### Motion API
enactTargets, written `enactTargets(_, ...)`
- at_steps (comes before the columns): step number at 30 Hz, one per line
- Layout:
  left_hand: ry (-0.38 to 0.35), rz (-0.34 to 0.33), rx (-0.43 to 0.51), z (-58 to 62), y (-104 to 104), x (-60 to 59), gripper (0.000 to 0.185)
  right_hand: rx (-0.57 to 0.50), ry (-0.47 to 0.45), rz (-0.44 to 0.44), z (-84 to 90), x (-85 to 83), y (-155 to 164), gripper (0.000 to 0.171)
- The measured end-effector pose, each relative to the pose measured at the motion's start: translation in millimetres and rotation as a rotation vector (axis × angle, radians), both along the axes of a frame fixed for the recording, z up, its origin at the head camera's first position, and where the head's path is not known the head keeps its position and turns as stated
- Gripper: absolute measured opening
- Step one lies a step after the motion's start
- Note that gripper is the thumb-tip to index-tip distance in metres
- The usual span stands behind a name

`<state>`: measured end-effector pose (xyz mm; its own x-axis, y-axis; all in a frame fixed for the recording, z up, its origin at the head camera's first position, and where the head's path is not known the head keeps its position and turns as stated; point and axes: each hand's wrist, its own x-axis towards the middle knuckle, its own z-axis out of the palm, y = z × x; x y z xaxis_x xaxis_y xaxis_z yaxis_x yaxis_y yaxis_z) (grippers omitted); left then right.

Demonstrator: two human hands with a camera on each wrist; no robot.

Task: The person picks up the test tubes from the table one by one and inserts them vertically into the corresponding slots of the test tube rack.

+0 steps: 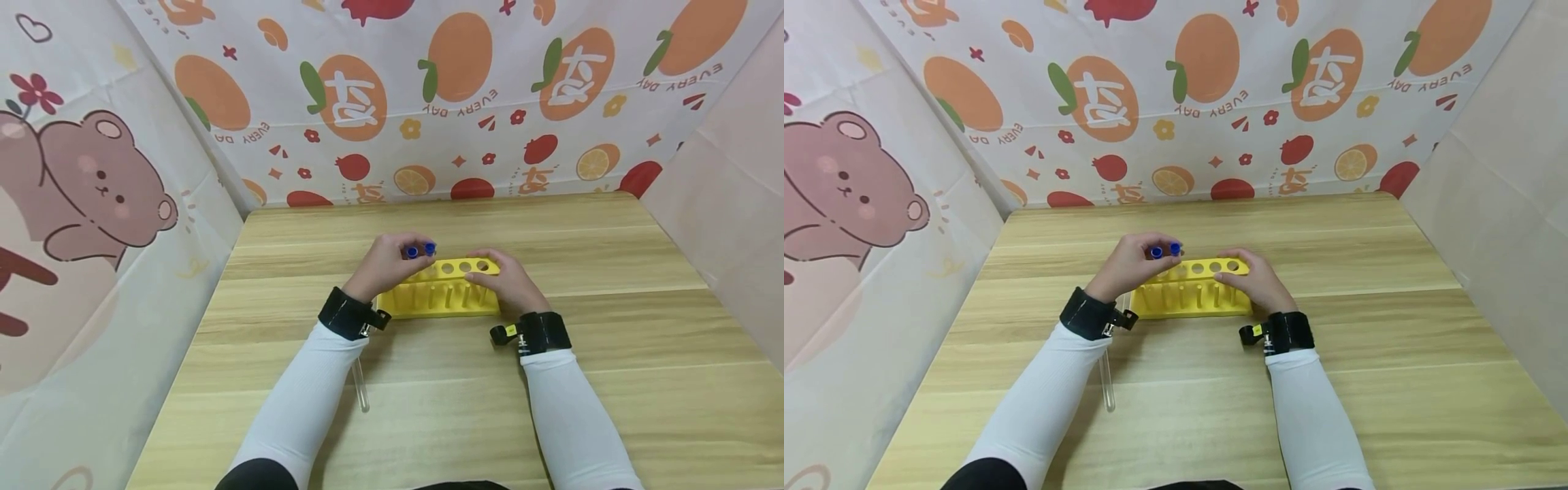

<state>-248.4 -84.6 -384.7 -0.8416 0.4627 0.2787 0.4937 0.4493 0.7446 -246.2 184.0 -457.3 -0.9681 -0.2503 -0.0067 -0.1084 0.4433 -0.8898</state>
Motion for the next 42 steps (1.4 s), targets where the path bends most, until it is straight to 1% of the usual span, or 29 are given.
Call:
enactTargets(6, -0.058, -0.022, 0.011, -1.2, -2.1, -0.8, 0.022, 0.008, 0.013, 0.0, -2.8, -0.8, -0.1, 0.058)
enactTargets(10, -0.074, -0.038, 0.017, -1.5, -3.2, -1.6, 0.026, 0.011, 0.021, 0.003, -3.6, -1.1, 0.1, 0.057)
enactTargets(16, -0.108, -0.028, 0.014, -2.0, -4.6, -1.9, 0.027, 0.016, 0.013, 0.0, -3.9, -0.9, -0.2, 0.06)
enactTargets(25, -0.18, -0.025, 0.058, -5.0, -6.4, -4.2, 0.028, 0.013, 0.001, -0.003, -2.9, -1.0, 0.0, 0.06)
enactTargets(34, -0.191, -0.02, 0.067, -7.3, -7.2, -4.3, 0.03, 0.009, -0.003, -0.003, -2.8, -0.3, 0.3, 0.06)
enactTargets(42, -0.191, -0.018, 0.098, -8.5, -8.0, -4.4, 0.03, 0.005, -0.009, 0.0, -1.4, -1.5, 0.3, 0.06)
